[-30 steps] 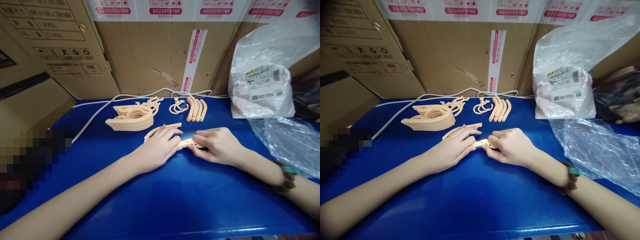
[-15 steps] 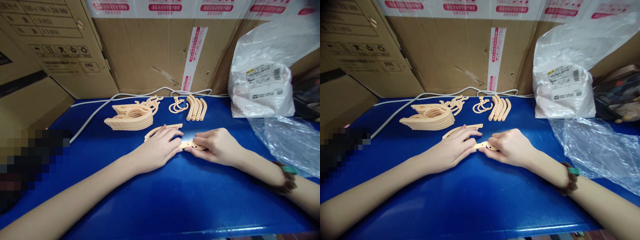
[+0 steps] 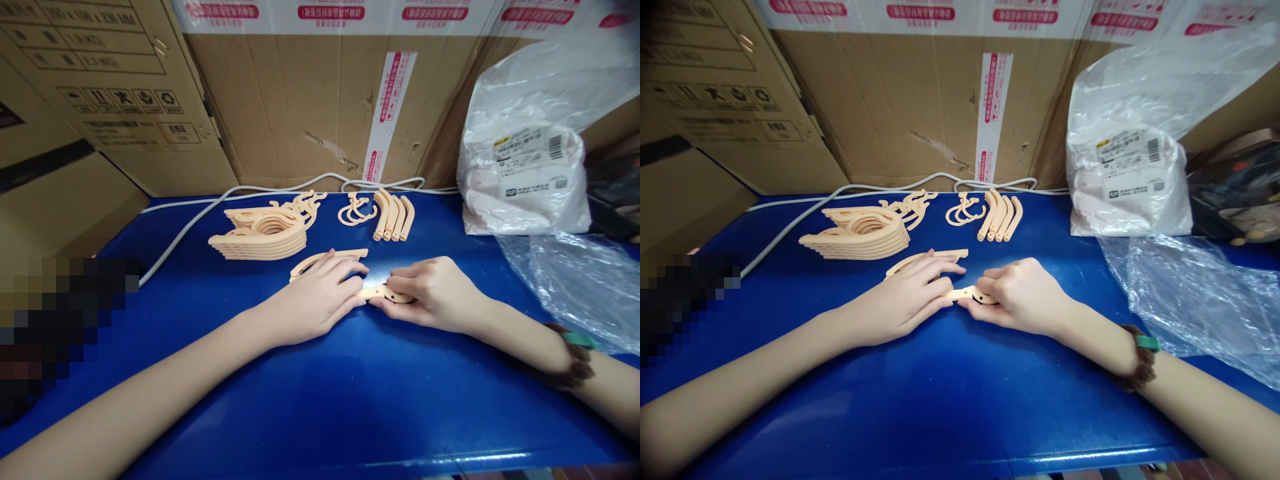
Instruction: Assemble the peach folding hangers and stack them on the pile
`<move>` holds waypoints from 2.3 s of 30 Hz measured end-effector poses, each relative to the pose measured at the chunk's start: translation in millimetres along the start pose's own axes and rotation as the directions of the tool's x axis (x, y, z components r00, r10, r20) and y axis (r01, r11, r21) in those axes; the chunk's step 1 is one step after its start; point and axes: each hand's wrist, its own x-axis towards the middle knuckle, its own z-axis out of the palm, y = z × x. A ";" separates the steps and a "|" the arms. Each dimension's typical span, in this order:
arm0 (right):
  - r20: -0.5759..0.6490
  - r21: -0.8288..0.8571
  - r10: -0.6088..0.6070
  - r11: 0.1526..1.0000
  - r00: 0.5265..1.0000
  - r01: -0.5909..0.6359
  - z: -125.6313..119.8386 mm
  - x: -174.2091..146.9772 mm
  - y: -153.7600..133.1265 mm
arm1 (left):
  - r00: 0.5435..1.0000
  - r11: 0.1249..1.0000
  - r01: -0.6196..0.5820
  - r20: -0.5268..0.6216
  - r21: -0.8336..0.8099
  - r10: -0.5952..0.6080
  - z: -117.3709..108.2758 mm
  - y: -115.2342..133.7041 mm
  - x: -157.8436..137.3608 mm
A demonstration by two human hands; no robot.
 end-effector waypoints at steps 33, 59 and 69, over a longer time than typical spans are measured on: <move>-0.007 0.216 -0.134 0.967 0.991 0.132 -7.5 0.3 -2.9 | 0.925 0.939 0.187 -0.272 -0.288 -0.267 2.7 -15.9 -1.9; -0.174 0.049 -0.164 0.983 0.971 0.174 -8.7 -2.6 -3.7 | 0.876 0.945 0.195 -0.386 -0.262 -0.288 1.0 -14.0 0.5; -0.136 -0.075 -0.045 0.997 0.990 0.035 -7.5 -5.3 5.1 | 0.874 0.940 0.213 -0.378 -0.265 -0.305 0.6 -12.5 0.3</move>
